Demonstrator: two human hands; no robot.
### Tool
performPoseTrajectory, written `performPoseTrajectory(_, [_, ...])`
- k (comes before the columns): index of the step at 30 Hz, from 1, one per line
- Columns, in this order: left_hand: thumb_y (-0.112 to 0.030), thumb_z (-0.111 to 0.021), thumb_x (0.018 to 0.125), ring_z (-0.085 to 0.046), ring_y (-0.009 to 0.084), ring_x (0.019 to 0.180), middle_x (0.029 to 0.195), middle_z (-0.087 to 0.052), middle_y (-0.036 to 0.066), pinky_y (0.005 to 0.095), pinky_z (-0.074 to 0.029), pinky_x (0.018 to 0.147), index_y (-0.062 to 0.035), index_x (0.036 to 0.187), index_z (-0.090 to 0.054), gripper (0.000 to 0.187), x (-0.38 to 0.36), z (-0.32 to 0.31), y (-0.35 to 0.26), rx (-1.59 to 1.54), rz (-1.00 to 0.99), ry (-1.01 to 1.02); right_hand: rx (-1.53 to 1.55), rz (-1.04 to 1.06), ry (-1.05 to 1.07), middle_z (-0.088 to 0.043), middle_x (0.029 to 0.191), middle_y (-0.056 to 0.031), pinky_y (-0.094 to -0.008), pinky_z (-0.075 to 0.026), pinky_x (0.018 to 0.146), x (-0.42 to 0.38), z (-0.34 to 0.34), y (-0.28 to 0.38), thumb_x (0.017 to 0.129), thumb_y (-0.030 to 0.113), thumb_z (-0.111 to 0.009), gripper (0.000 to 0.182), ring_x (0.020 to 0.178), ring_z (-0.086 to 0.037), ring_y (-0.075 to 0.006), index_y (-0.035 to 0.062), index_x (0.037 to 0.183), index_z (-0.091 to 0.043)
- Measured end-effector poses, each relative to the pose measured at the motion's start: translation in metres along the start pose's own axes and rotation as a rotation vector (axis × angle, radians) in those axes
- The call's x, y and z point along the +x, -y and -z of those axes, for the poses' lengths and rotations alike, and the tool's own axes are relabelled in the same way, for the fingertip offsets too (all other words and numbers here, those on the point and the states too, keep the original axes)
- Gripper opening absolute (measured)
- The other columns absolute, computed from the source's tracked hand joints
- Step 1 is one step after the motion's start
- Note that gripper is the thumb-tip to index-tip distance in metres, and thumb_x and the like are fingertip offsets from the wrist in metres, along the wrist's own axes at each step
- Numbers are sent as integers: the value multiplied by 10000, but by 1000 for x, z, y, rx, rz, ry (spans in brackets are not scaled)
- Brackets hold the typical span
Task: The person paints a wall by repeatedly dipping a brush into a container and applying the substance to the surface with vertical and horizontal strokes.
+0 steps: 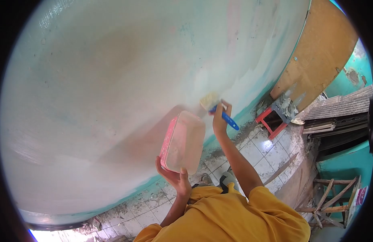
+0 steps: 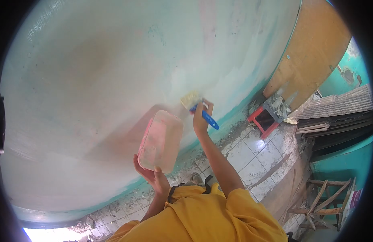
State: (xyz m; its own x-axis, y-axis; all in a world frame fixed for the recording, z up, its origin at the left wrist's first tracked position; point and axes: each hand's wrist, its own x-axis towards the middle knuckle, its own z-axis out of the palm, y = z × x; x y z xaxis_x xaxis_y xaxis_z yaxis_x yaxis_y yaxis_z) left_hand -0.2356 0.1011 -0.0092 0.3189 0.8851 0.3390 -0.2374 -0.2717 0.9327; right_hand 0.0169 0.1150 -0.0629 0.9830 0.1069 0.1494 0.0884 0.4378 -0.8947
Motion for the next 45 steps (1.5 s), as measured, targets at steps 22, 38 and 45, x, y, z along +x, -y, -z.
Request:
performPoseTrajectory(22, [-391,-740,848,-254,305,1391,1475,-189,166,479,-255,1133,-18,1521,-43,1038,-10,-1,9,29,-167,209,-500,-72,482,-565,586,-13,-249,-404,513,-75,18,141,935,132,-616,174,539,-500,-47,4,1050,-596])
performPoseTrajectory(38, [-419,-719,858,-258,300,1395,1483,-203,166,472,-236,1145,-3,1524,-85,1009,-7,2,1,25,-97,115,-270,-206,203,-566,630,-3,-233,-336,484,-68,53,149,917,99,-579,151,535,-457,-37,17,1037,-621])
performPoseTrajectory(45, [-342,-751,835,-229,303,1406,1485,-188,174,470,-222,1148,6,1513,-71,1022,-6,9,-1,25,-84,68,-192,8,134,-549,720,10,-238,-415,592,-23,15,124,1002,224,-581,326,634,-511,-80,36,1268,-566])
